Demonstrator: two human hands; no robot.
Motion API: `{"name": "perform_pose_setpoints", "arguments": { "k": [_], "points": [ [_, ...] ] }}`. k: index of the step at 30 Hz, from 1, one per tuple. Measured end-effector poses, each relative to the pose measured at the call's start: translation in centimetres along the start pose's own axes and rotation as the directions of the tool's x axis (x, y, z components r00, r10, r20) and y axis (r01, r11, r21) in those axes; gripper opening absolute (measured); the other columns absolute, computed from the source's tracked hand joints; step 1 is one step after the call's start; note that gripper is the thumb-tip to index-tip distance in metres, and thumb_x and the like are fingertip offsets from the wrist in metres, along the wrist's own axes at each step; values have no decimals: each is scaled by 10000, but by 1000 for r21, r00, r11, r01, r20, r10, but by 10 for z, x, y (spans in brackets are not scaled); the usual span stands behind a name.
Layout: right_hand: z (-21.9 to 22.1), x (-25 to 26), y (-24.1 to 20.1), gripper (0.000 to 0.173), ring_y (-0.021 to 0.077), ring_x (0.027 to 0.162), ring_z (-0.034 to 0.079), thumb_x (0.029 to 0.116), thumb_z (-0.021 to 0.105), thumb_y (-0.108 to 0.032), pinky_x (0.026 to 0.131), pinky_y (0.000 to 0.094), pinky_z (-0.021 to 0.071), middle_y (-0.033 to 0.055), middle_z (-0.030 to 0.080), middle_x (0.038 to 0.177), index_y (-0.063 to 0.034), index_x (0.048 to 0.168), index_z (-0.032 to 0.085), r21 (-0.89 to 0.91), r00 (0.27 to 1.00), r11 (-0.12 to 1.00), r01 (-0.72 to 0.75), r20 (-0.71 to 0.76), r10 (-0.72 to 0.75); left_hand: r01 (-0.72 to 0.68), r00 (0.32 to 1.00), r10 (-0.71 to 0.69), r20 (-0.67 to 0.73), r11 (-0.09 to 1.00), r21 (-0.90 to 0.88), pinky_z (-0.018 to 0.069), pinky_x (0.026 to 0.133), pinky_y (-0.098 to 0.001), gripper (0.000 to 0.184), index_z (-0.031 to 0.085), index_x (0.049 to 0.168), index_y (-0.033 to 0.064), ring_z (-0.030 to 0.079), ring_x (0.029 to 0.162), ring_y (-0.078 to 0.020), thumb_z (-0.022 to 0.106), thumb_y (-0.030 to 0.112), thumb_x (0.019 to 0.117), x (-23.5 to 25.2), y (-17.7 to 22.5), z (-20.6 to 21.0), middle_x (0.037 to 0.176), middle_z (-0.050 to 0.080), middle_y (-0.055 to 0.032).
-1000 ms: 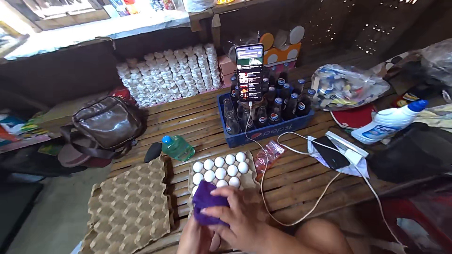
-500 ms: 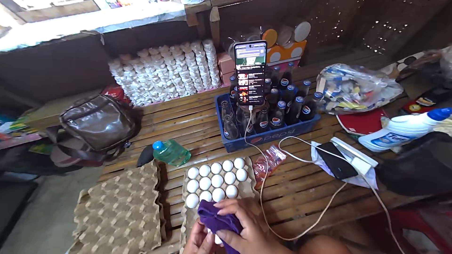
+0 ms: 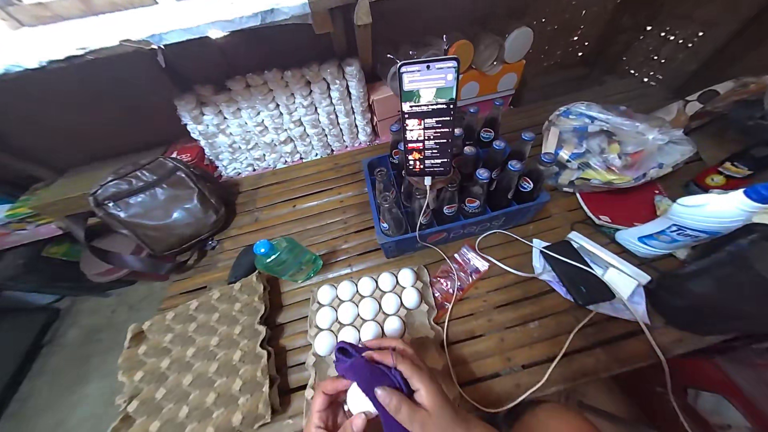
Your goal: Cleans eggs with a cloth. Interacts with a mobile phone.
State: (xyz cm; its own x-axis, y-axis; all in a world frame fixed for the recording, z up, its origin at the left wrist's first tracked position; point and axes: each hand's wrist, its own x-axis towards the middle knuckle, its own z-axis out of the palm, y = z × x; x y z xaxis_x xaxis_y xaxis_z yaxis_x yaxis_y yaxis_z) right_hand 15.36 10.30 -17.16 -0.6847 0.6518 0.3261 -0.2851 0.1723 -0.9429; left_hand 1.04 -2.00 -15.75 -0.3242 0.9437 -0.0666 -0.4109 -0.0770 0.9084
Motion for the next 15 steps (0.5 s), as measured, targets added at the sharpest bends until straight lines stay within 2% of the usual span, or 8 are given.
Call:
{"name": "perform_pose_setpoints", "arguments": {
  "k": [3,7,10,13,15],
  "points": [
    [2,0,0,352,238,1317,545,998,618,-224,1110,391,450,208,587,1383,-7,1271,667,-70,997,994,79,17,-78,3,1000,-3,-6,1000,-30,565,944,-302,353,652,1205,343,679,1050,-64,747,175,909,-1,-1,0,1176,710,91],
    [4,-1,5,270,290,1358,514,1013,617,-281,1153,442,408,167,608,1367,-140,1232,690,-262,964,928,266,57,-260,43,996,-49,-81,997,-71,565,948,-303,330,643,1161,309,689,1033,-61,771,186,883,-1,2,4,1137,731,84],
    [5,-1,5,276,277,1346,520,1013,617,-259,1147,426,412,181,606,1357,-99,1228,682,-204,969,947,247,48,-243,13,999,-15,-44,999,-38,559,955,-296,346,652,1177,323,679,1049,-58,771,177,886,-1,1,3,1162,718,93],
    [3,-2,1,340,239,1308,549,1020,588,-240,1111,395,445,200,601,1366,-3,1251,665,-59,994,993,107,17,-106,-40,998,39,51,999,21,567,901,-253,393,647,1226,345,671,1016,-32,755,146,905,-2,-1,0,1195,696,106],
    [2,-2,0,379,228,1317,541,1020,583,-237,1119,386,435,207,593,1375,31,1281,643,1,999,999,36,16,-36,-47,996,45,78,999,23,575,902,-263,401,649,1243,332,679,1016,-42,749,135,909,-2,-2,0,1199,699,90]
  ]
}}
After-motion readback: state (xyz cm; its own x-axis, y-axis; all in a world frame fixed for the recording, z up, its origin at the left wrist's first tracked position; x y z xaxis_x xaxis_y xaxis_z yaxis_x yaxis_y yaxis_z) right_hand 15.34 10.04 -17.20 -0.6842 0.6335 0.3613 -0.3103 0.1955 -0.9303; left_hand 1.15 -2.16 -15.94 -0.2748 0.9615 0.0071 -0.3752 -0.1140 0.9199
